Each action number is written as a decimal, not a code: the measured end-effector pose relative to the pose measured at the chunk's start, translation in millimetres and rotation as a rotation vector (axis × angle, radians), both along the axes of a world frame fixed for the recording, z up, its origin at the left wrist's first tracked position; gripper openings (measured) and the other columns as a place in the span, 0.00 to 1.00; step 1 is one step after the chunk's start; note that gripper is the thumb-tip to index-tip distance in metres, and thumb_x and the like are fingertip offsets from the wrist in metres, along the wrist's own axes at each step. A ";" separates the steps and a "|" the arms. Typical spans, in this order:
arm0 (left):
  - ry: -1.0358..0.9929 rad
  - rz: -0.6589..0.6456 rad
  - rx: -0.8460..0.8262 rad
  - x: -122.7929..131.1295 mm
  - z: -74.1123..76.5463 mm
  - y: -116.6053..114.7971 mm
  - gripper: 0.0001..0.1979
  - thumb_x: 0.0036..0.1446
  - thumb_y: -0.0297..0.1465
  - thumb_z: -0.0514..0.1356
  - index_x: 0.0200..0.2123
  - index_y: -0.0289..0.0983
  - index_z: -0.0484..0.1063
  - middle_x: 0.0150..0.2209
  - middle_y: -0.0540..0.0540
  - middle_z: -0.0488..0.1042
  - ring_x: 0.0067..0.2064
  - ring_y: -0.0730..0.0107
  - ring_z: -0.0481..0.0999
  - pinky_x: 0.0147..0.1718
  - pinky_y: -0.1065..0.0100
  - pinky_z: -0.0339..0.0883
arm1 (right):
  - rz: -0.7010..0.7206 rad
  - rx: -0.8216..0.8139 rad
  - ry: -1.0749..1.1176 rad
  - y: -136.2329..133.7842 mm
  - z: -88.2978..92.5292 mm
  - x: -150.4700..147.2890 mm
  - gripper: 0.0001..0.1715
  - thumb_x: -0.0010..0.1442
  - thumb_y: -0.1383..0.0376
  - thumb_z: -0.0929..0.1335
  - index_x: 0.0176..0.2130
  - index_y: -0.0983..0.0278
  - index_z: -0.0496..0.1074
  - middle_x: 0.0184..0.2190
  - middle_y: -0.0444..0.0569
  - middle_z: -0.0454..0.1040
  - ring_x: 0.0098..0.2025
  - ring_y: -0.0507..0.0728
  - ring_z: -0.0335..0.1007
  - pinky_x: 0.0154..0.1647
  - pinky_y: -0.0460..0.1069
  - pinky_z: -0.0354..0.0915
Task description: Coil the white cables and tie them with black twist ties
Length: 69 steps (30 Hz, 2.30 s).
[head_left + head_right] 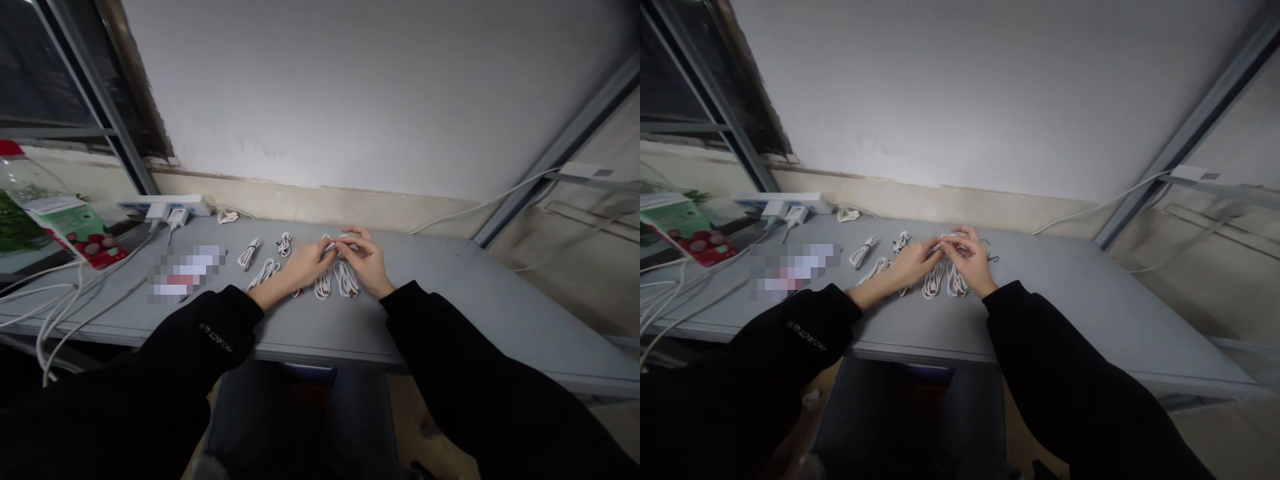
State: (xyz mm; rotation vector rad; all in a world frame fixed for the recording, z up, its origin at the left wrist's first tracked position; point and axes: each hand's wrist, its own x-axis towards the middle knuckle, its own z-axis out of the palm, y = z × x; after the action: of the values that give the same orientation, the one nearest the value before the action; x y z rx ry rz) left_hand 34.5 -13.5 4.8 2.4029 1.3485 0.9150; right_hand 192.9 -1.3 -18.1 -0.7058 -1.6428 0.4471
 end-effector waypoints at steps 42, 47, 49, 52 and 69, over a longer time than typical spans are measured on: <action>-0.442 -0.133 -0.195 2.6 -11.6 18.8 0.15 0.67 0.35 0.46 0.27 0.39 0.58 0.24 0.52 0.60 0.27 0.72 0.62 0.28 0.69 0.58 | -0.090 0.288 -0.593 -5.4 1.8 3.6 0.06 0.65 0.66 0.63 0.39 0.61 0.69 0.38 0.51 0.73 0.40 0.58 0.71 0.41 0.54 0.69; -0.541 -0.104 -0.373 4.4 -6.7 17.0 0.17 0.66 0.37 0.46 0.25 0.38 0.59 0.19 0.53 0.55 0.22 0.75 0.57 0.20 0.72 0.54 | -0.080 0.279 -0.544 -6.6 3.0 2.3 0.06 0.65 0.65 0.62 0.38 0.60 0.67 0.40 0.51 0.73 0.43 0.58 0.70 0.43 0.55 0.68; -0.586 -0.111 -0.434 4.0 -4.6 16.0 0.19 0.66 0.40 0.46 0.23 0.38 0.58 0.18 0.54 0.54 0.20 0.76 0.55 0.19 0.72 0.52 | -0.088 0.256 -0.487 -5.1 1.7 1.6 0.06 0.65 0.65 0.62 0.38 0.60 0.68 0.38 0.50 0.73 0.42 0.58 0.70 0.42 0.54 0.67; -0.647 -0.129 -0.475 2.4 -3.9 15.6 0.23 0.66 0.44 0.43 0.21 0.38 0.57 0.17 0.53 0.55 0.18 0.77 0.54 0.19 0.71 0.51 | -0.129 0.167 -0.385 -1.0 -2.2 0.7 0.06 0.64 0.63 0.63 0.36 0.61 0.68 0.33 0.48 0.72 0.34 0.55 0.69 0.35 0.51 0.66; -0.933 -0.238 -0.672 5.4 2.9 11.3 0.16 0.65 0.36 0.51 0.26 0.35 0.63 0.18 0.54 0.57 0.17 0.81 0.52 0.16 0.74 0.43 | -0.092 -0.020 -0.218 6.2 -7.7 0.8 0.13 0.62 0.55 0.66 0.34 0.63 0.71 0.33 0.48 0.72 0.32 0.53 0.67 0.30 0.48 0.61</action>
State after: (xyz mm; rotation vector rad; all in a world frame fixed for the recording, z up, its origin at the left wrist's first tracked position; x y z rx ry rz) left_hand 39.8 -2.1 7.7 1.3005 0.7861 1.0743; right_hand 193.8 4.9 -25.8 -0.8664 -1.8024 0.3298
